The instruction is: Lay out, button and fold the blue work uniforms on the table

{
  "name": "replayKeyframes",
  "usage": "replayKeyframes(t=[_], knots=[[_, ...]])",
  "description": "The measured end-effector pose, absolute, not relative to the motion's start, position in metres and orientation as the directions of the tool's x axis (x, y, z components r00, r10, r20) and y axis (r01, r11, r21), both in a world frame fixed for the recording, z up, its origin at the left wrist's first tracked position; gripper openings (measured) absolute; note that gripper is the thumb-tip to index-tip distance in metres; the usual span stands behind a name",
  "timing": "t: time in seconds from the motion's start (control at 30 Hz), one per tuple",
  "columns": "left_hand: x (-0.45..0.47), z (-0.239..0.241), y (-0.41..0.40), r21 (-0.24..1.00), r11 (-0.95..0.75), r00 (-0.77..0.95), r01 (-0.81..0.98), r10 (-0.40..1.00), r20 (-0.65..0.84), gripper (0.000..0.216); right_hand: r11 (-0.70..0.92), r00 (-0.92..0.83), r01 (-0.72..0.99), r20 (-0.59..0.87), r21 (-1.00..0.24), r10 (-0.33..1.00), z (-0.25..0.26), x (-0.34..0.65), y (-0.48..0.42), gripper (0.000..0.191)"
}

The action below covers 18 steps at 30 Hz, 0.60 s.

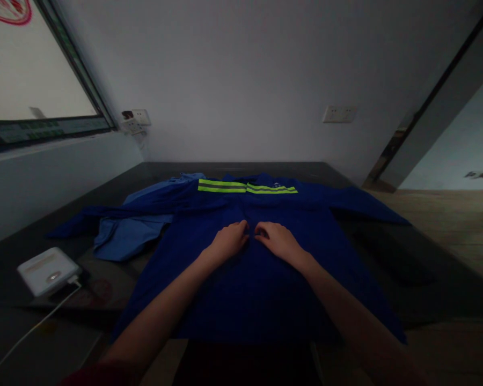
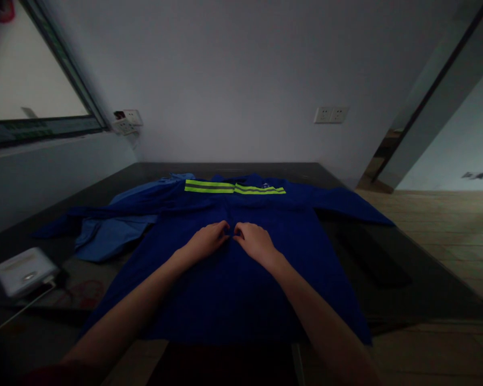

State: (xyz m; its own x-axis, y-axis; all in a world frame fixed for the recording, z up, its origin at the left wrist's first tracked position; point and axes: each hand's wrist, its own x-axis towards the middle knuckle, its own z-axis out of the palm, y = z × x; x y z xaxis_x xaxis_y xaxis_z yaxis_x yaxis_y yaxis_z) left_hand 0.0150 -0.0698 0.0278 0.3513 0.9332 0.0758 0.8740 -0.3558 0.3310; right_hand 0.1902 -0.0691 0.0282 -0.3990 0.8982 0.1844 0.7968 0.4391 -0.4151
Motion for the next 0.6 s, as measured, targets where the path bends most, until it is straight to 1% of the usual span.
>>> replayKeyframes(t=[0.07,0.1,0.17,0.27,0.33,0.4,0.47,0.6], knots=[[0.01,0.034,-0.086,0.289,-0.364,0.367,0.885,0.929,0.048,0.02,0.457,-0.421,0.804,0.177,-0.38,0.889,0.032,0.188,-0.09,0.007],[0.007,0.034,-0.094,0.294,-0.366,0.37,0.883,0.928,0.043,0.017,0.465,-0.429,0.806,0.18,-0.366,0.885,0.031,0.187,-0.102,0.006],[0.004,0.028,-0.111,0.348,-0.362,0.368,0.865,0.928,0.05,0.015,0.463,-0.418,0.817,0.199,-0.344,0.886,0.025,0.181,-0.124,0.005],[0.004,0.008,-0.13,0.484,-0.33,0.33,0.811,0.94,0.088,0.02,0.41,-0.351,0.85,0.227,-0.331,0.909,0.007,0.168,-0.152,0.011],[0.004,-0.006,-0.137,0.566,-0.297,0.272,0.769,0.953,0.13,0.022,0.377,-0.315,0.859,0.222,-0.348,0.923,-0.006,0.16,-0.165,0.014],[0.005,-0.016,-0.139,0.617,-0.289,0.236,0.732,0.957,0.169,0.023,0.363,-0.295,0.854,0.226,-0.374,0.928,-0.014,0.155,-0.172,0.015],[0.006,-0.02,-0.139,0.633,-0.303,0.236,0.713,0.953,0.19,0.023,0.367,-0.283,0.836,0.254,-0.408,0.925,-0.018,0.153,-0.174,0.016],[0.008,-0.018,-0.139,0.624,-0.314,0.251,0.716,0.949,0.189,0.021,0.377,-0.23,0.787,0.334,-0.488,0.914,-0.018,0.158,-0.173,0.024]])
